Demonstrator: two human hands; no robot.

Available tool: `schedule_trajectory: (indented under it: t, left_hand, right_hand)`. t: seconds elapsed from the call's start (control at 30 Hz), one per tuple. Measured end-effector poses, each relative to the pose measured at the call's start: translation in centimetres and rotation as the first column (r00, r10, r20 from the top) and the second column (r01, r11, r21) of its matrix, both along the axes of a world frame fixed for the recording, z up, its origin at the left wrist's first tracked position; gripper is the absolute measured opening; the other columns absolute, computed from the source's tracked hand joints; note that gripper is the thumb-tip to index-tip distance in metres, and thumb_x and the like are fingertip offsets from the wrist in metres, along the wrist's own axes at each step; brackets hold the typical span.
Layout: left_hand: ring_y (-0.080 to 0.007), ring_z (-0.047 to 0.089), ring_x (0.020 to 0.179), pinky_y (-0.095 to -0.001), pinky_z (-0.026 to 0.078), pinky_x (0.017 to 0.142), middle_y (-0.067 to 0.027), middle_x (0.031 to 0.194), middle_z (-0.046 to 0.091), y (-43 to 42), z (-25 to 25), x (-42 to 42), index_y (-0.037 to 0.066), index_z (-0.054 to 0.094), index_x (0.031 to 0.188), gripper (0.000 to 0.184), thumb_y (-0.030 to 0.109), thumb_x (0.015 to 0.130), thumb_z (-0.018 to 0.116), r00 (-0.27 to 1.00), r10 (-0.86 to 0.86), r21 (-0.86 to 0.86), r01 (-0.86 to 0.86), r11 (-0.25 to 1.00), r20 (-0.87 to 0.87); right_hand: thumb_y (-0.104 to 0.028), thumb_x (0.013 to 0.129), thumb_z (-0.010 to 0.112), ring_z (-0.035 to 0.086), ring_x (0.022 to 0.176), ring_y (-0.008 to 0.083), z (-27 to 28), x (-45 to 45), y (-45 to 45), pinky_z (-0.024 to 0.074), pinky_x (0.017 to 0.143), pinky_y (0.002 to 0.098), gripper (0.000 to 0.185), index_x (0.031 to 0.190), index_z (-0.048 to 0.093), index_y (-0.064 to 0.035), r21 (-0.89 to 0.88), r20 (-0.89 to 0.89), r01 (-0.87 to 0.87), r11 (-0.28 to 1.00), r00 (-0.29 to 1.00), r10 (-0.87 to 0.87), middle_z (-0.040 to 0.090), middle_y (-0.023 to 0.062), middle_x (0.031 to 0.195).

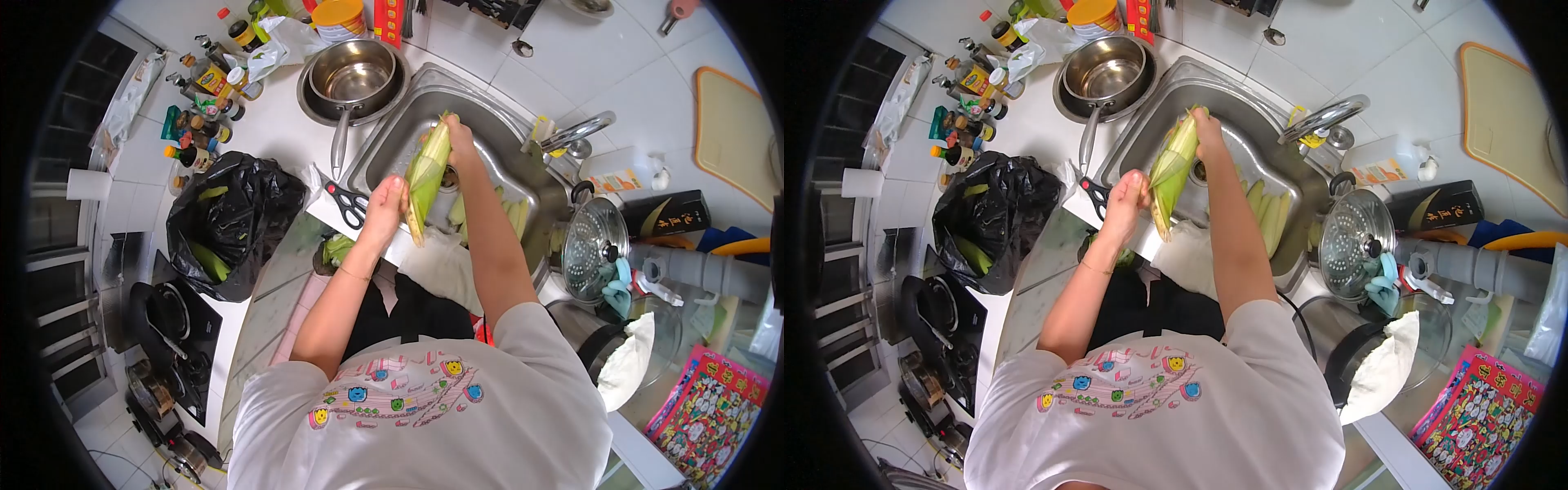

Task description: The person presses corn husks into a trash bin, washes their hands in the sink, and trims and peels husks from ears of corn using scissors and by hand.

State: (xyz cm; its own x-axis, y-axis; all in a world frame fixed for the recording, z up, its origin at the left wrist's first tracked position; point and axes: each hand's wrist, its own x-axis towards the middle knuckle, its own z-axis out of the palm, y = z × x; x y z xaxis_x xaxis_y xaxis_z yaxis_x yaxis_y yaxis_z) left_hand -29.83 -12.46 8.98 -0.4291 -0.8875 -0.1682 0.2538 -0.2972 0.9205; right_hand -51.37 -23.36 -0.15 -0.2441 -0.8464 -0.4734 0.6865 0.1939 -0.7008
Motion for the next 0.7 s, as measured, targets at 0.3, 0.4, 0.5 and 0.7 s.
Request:
schedule_trajectory:
  t: [0.3,0.4,0.5,0.7]
  left_hand:
    - [-0.0091,0.046,0.069,-0.0237,0.040,0.067,0.0019,0.078,0.048,-5.5,1.2,1.1,0.010,0.050,0.082,0.037,0.038,0.103,0.039,0.976,0.009,-0.115,0.017,0.993,0.219]
    - [-0.0084,0.052,0.078,-0.0238,0.043,0.076,0.0014,0.085,0.055,-7.9,2.2,0.1,0.009,0.057,0.091,0.039,0.039,0.103,0.038,0.979,-0.011,-0.108,0.033,0.994,0.202]
    - [-0.0193,0.055,0.108,-0.0358,0.040,0.099,-0.0108,0.114,0.060,-8.2,2.8,-1.2,0.002,0.057,0.111,0.064,0.056,0.099,0.026,0.993,-0.105,-0.052,0.108,0.993,0.061]
    - [-0.0272,0.027,0.140,-0.0418,0.017,0.116,-0.0180,0.148,0.033,-6.4,0.6,-2.2,0.000,0.026,0.144,0.102,0.079,0.080,0.023,0.955,-0.250,-0.088,0.239,0.967,-0.162]
  right_hand:
    - [-0.019,0.088,0.053,0.061,0.065,0.0346,3.0,-2.0,1.1,0.0541,0.063,0.0506,0.030,0.102,0.047,0.0063,-0.114,-0.008,0.087,0.990,0.996,-0.089,0.056,0.0205,0.083]
    - [-0.018,0.088,0.053,0.061,0.064,0.0348,4.6,-3.0,1.3,0.0537,0.063,0.0508,0.030,0.104,0.044,0.0055,-0.089,0.003,0.058,0.994,0.998,-0.058,0.054,0.0201,0.085]
    - [-0.017,0.088,0.052,0.060,0.064,0.0349,6.3,-3.2,1.5,0.0533,0.063,0.0512,0.028,0.103,0.042,0.0043,-0.127,-0.046,0.040,0.991,0.998,-0.046,0.052,0.0198,0.086]
    - [-0.020,0.090,0.051,0.061,0.070,0.0346,5.2,-4.1,2.2,0.0534,0.066,0.0497,0.027,0.099,0.043,0.0046,-0.133,-0.052,0.137,0.982,0.988,-0.145,0.053,0.0183,0.084]
